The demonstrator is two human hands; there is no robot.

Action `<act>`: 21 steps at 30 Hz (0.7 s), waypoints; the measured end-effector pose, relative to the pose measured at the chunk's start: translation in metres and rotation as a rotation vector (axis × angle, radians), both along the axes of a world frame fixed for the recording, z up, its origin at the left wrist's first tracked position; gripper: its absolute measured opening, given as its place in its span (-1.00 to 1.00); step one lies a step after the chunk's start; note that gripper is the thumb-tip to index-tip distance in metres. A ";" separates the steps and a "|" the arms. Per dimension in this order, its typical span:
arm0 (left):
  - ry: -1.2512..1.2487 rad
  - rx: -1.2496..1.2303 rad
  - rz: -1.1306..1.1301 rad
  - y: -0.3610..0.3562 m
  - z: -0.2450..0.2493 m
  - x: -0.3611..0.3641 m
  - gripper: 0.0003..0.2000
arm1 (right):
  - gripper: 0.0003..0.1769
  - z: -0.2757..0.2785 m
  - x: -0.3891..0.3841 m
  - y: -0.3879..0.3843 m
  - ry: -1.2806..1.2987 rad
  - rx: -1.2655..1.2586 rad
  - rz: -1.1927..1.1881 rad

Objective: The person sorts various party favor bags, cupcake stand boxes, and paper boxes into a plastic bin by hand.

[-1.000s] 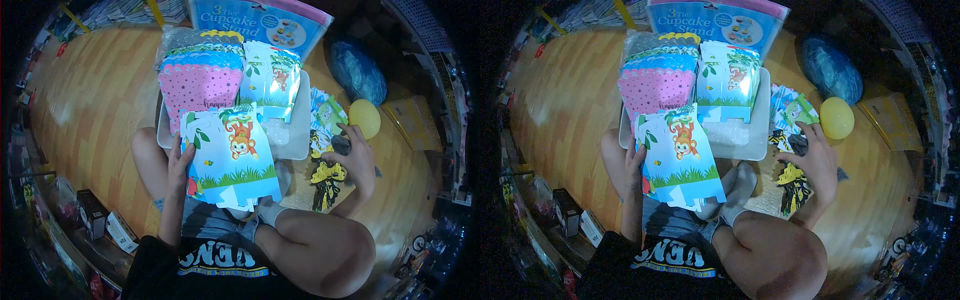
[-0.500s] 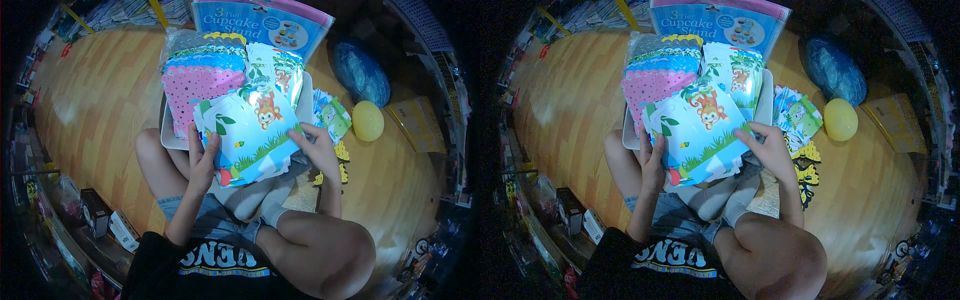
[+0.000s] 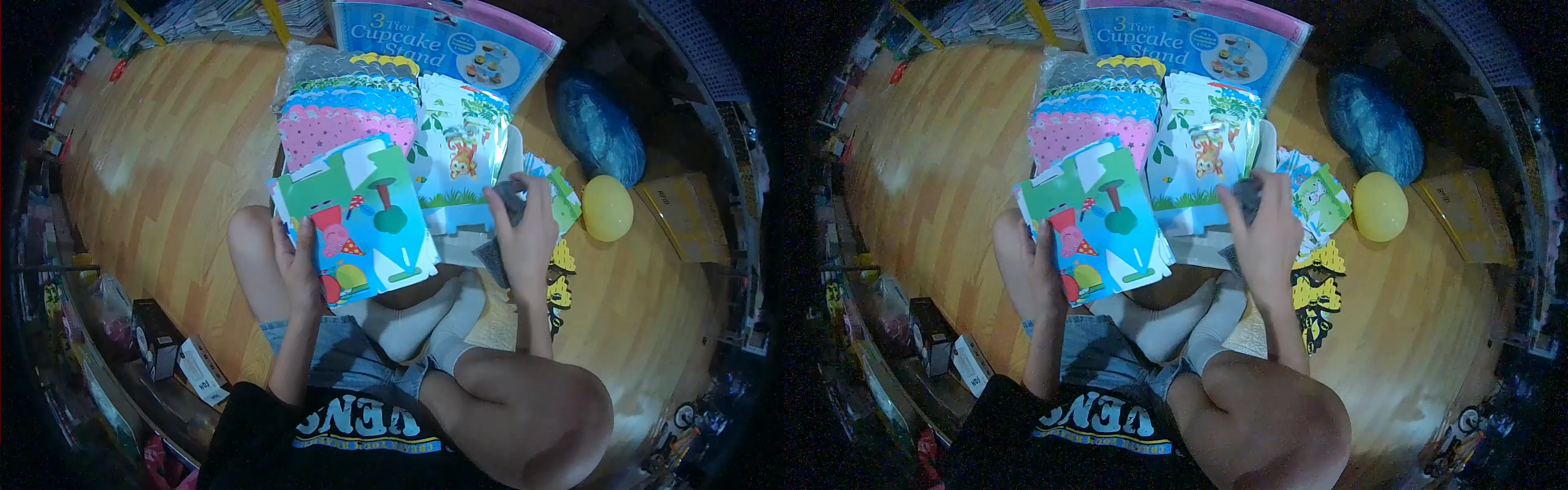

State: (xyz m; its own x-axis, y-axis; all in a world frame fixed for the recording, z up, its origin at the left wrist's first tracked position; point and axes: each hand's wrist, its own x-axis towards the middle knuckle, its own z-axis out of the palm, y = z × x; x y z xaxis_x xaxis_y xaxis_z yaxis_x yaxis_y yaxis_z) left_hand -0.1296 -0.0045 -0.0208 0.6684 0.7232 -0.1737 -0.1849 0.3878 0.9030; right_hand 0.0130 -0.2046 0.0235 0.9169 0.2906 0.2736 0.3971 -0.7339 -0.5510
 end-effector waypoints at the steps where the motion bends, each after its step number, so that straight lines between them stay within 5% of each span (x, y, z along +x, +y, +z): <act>1: 0.002 0.000 -0.003 -0.004 0.002 0.002 -0.58 | -0.59 0.004 -0.009 0.001 0.109 0.213 0.091; 4: 0.002 0.037 -0.029 -0.020 0.006 0.010 -0.49 | -0.54 0.002 -0.026 0.007 0.287 0.231 0.424; 7: 0.094 0.011 0.024 -0.029 0.001 0.010 -0.47 | -0.58 -0.013 -0.024 0.006 0.490 0.223 0.277; 11: 0.050 -0.013 -0.175 -0.025 0.001 0.002 -0.44 | -0.74 -0.003 -0.019 0.000 0.695 0.340 0.348; 18: -0.038 -0.020 -0.192 -0.027 -0.002 0.004 -0.44 | -0.76 -0.015 -0.019 0.001 0.638 0.479 0.288; 21: -0.005 -0.050 -0.149 -0.027 0.003 0.007 -0.43 | -0.75 -0.031 -0.022 0.008 0.328 0.585 0.284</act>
